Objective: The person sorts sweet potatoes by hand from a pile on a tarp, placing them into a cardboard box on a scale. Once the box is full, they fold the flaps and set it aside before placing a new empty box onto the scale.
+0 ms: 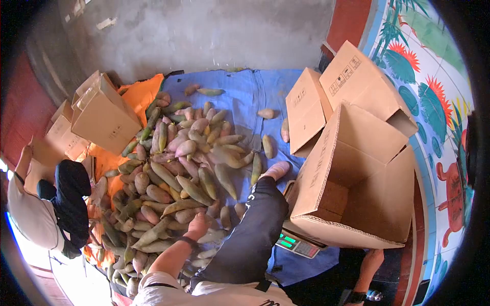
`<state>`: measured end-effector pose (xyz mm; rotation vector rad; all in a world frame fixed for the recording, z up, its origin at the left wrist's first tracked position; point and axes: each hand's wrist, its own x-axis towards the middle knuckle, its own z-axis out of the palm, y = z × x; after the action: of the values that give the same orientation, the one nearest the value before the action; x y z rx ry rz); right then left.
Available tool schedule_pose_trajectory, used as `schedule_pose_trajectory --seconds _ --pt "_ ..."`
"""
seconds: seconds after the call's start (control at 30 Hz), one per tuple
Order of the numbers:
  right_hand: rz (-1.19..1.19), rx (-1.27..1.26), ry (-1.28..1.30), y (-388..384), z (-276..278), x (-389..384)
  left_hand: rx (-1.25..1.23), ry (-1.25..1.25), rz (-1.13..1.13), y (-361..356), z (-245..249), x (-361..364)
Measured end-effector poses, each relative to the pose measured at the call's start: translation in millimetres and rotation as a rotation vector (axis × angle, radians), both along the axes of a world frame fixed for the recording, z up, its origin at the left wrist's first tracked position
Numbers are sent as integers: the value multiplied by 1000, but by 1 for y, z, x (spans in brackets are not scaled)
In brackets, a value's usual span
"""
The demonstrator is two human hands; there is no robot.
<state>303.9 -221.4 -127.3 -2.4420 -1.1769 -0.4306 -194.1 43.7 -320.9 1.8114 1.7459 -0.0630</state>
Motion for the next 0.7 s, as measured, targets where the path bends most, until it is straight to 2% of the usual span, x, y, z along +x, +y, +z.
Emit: schedule_pose_trajectory --seconds 0.03,0.1,0.2,0.3,0.37,0.43,0.5,0.57,0.6,0.63,0.7 --pt "8 33 -33 1 1 -1 6 0 0 0 4 1" --pt "28 1 -5 0 4 0 142 -181 55 -2 16 6" --pt "44 -31 17 0 7 -1 205 -284 59 -2 75 32" --pt "13 -20 31 1 9 -3 342 -403 134 8 92 47" --pt "-12 -8 54 -1 5 -1 391 -455 158 10 133 63" --pt "58 59 101 -4 -6 9 503 -622 202 11 168 76" --pt "40 65 74 -4 -6 8 526 -681 181 10 196 87" --pt "22 70 46 -2 -3 5 752 -778 143 9 216 98" --pt "11 54 61 -2 0 3 751 -883 103 2 234 104" --pt "1 36 75 -1 3 0 754 -882 99 -1 246 109" --pt "21 45 74 0 6 -2 796 -1113 83 -5 264 118"
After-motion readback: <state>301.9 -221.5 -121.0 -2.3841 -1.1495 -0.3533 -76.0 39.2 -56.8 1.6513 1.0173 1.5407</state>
